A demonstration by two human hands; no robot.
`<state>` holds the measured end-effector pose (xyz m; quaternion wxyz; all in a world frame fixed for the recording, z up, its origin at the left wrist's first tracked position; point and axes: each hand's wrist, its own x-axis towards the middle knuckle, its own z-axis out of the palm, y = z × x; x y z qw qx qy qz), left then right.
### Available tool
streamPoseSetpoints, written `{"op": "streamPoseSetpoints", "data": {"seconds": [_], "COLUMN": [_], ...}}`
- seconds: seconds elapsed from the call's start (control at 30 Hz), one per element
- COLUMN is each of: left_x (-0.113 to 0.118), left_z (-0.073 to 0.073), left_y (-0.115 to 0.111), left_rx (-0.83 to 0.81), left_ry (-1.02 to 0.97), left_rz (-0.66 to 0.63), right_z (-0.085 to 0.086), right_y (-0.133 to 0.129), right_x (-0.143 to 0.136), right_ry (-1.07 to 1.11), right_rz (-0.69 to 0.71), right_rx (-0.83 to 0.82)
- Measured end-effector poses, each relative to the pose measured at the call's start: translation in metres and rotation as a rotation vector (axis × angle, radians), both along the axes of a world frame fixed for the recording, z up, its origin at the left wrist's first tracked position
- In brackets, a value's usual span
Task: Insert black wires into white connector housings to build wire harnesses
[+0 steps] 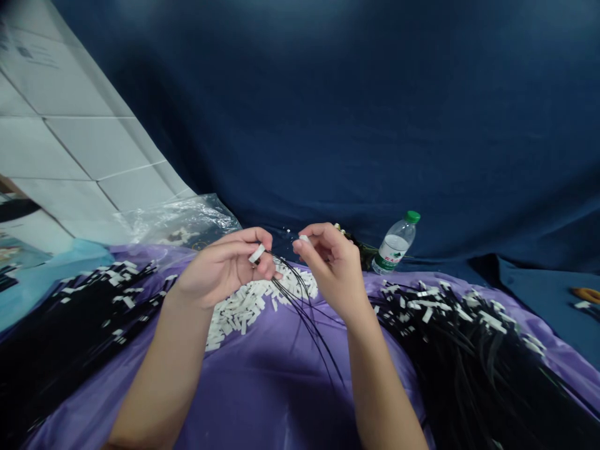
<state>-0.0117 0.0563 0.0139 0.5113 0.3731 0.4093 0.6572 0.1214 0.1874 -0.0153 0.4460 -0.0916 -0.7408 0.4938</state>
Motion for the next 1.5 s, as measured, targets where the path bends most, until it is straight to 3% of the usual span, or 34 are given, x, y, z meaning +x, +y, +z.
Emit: {"op": "streamPoseSetpoints", "data": {"seconds": [0.13, 0.4, 0.53, 0.7, 0.83, 1.07, 1.5], "left_x": [0.005, 0.015, 0.013, 0.012, 0.010, 0.000, -0.009], "left_z": [-0.006, -0.009, -0.011, -0.010, -0.009, -0.009, -0.014], "left_y": [0.008, 0.014, 0.014, 0.015, 0.014, 0.014, 0.016], "left_rx": [-0.042, -0.120, -0.115, -0.073, -0.061, -0.036, 0.019], "left_ry": [-0.037, 0.158, 0.287, 0.365, 0.298, 0.147, 0.045], "left_rz": [-0.021, 0.141, 0.086, 0.045, 0.076, 0.143, 0.084], "right_z": [0.000, 0.001, 0.002, 0.001, 0.003, 0.001, -0.002], "right_y": [-0.005, -0.008, -0.009, -0.010, -0.009, -0.006, -0.012], "right_x": [-0.001, -0.003, -0.003, -0.005, -0.001, 0.007, -0.002], "right_ry": [0.032, -0.042, -0.092, -0.073, -0.121, -0.397, -0.259], "right_rz": [-0.020, 0.141, 0.188, 0.210, 0.253, 0.405, 0.369], "right_rx": [0.043, -0.307, -0.366, -0.335, -0.300, -0.012, -0.206]}}
